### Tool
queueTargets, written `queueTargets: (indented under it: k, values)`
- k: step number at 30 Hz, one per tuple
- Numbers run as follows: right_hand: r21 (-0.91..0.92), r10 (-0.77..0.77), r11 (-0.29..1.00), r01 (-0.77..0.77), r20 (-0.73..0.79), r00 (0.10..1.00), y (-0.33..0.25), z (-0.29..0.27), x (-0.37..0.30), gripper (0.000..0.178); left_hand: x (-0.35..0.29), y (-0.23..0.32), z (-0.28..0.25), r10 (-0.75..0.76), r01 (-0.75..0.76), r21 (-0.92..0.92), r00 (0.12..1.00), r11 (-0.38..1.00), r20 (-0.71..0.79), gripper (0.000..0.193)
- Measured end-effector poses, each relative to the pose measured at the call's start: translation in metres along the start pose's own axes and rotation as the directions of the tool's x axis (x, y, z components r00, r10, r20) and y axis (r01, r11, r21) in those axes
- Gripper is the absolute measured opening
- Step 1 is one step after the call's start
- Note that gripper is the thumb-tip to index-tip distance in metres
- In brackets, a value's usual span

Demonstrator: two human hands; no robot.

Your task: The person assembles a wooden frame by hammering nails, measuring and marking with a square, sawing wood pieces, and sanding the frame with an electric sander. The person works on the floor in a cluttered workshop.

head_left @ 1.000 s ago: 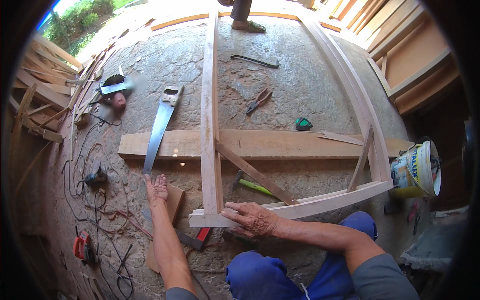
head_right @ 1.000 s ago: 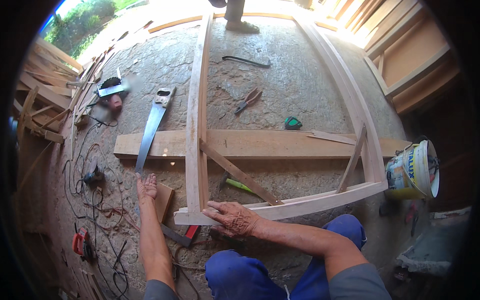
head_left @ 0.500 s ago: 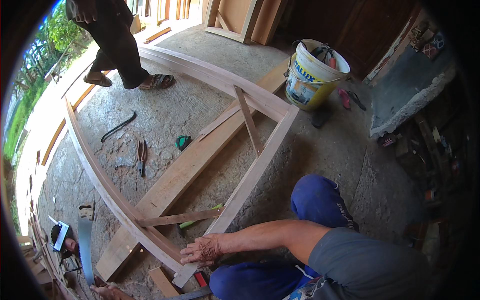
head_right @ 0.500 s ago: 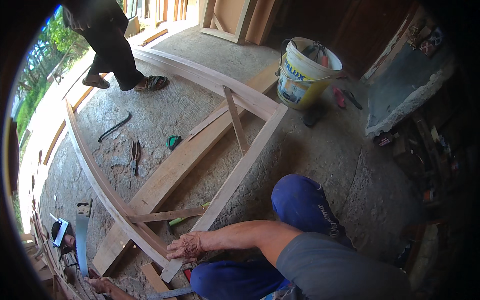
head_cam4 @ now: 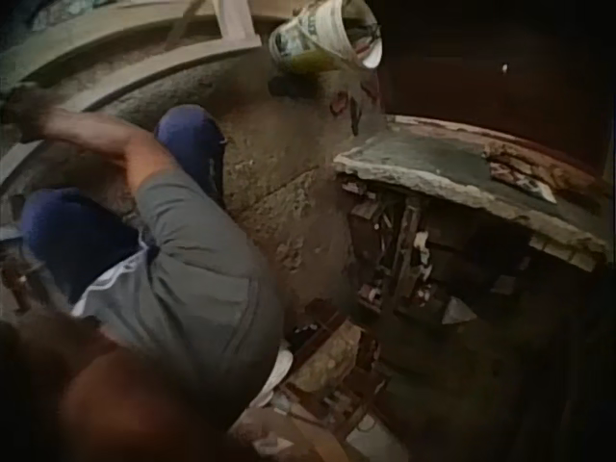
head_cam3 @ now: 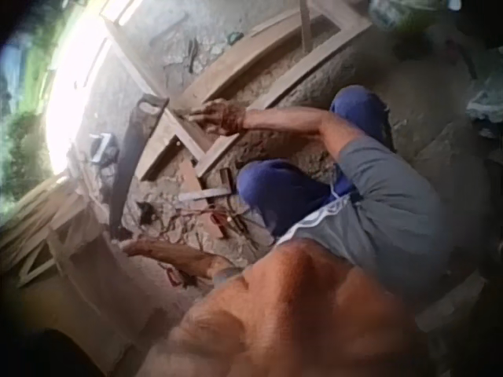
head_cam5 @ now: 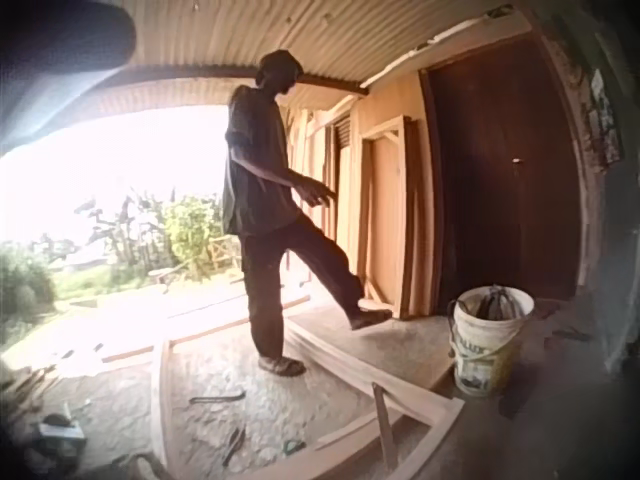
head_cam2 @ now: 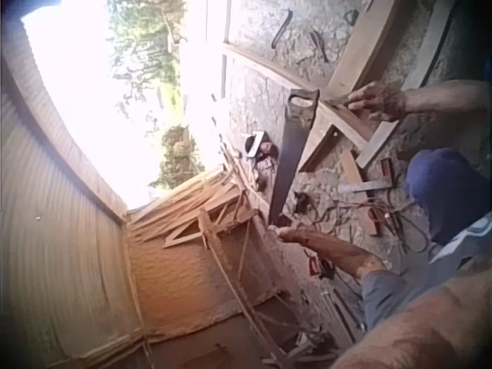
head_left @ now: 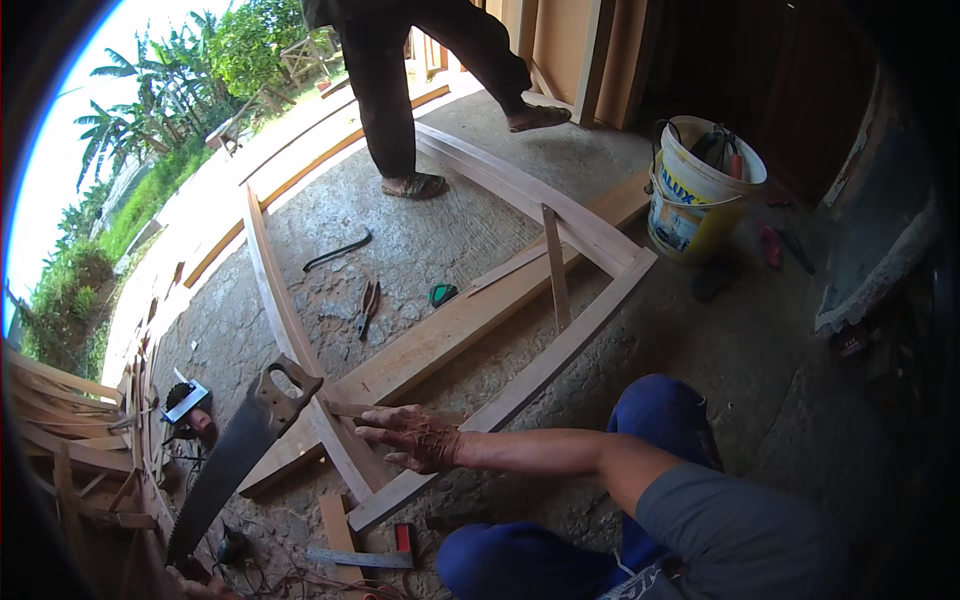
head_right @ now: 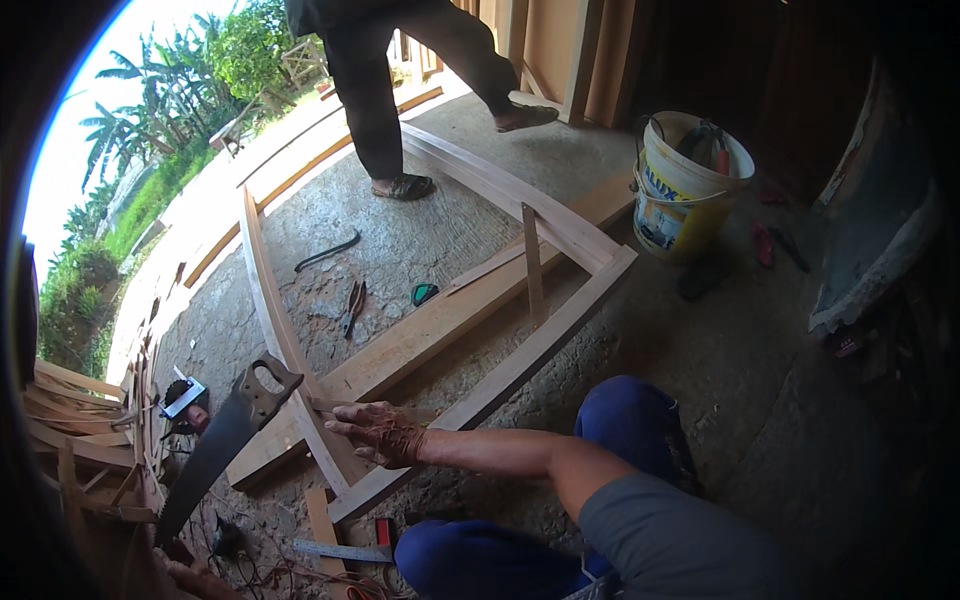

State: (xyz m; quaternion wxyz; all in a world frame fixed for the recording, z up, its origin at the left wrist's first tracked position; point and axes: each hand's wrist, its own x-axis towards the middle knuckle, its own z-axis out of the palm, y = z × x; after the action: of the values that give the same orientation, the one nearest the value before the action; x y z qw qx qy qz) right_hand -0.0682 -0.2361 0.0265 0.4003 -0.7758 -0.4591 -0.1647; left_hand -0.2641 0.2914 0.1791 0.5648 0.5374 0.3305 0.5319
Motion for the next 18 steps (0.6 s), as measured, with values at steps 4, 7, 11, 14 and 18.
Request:
queueTargets:
  k: [4,7,11,14,18]
  values:
    - [-0.245,-0.07,0.967,0.065,-0.012,0.997,-0.003,-0.066,0.026,0.097,-0.016,0.039,-0.025,0.045,-0.044,-0.044,0.999,0.998,0.013,0.041]
    - [-0.364,-0.101,0.927,0.094,0.0,0.995,0.006,-0.091,0.031,0.098,-0.016,0.044,-0.026,0.055,-0.052,-0.05,0.996,0.997,0.07,0.039]
    - [-0.477,-0.259,0.863,0.168,-0.132,0.957,0.02,-0.136,0.029,0.065,-0.004,0.029,0.003,0.053,-0.049,-0.021,0.967,0.999,0.249,0.038]
    - [-0.652,-0.398,0.709,0.267,-0.057,0.916,0.034,-0.188,0.024,0.026,0.01,0.012,0.062,-0.006,0.013,-0.013,0.902,1.0,0.431,0.037]
    - [-0.301,-0.223,0.931,0.206,-0.021,0.975,0.031,-0.222,0.002,0.015,-0.095,0.028,0.177,-0.333,0.544,-0.246,0.75,0.802,0.571,0.06]
